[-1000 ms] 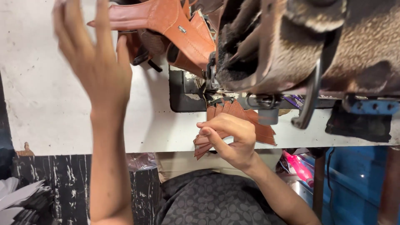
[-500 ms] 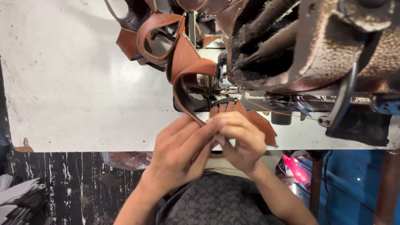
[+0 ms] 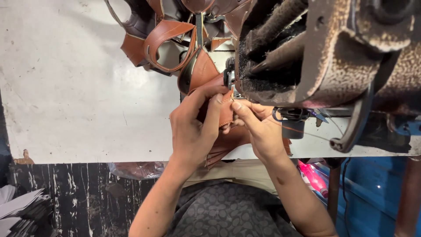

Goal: Stitching together brown leather components of shoes using an industrial sewing machine.

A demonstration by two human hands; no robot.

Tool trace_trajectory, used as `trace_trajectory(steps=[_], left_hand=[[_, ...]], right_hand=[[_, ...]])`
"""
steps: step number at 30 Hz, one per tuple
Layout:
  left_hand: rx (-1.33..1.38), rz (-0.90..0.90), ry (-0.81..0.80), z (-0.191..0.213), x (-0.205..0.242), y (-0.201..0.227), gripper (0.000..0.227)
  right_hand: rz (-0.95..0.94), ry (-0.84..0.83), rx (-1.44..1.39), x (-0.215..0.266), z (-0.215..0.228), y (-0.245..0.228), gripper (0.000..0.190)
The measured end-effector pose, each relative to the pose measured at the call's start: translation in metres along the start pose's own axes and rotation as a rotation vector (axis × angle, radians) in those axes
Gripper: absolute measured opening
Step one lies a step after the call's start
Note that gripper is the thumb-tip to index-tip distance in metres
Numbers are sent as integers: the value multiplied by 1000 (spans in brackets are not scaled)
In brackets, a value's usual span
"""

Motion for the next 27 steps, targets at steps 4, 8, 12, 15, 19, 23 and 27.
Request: trace_trajectory(steps=[4,8,12,15,19,23,27], left_hand=[[52,129,34,-8,-5,-9,14],[22,130,38,-25,-6,-18,13],[79,76,76,-39,-16,-15,12],[142,94,70,-51,-30,-11,15],[131,177,74,-66,-48,-13,9],[36,102,81,-69,-56,-22,10],[58,28,60,-57,-59,-21,12]], right_hand=[[-3,50,-29,-9,-3,-6,19],[28,89,21,-15,8,-10,20],[64,93,93,-15,14,-21,18],[43,45,82,-10,16,-32,19],[-11,-1,39,-5,39,-21,26],[62,145,314,23,76,-15,31],[197,367,911,51,99,-24,46]])
Point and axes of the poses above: each hand's wrist, its own x-axis away from the middle knuckle, its own z-axis out of the back of the hand, y = z × x, the point moved 3 cm from there along -x, towards the middle knuckle, and after that the axes turned 12 degrees about -z, right-handed, at the moved point
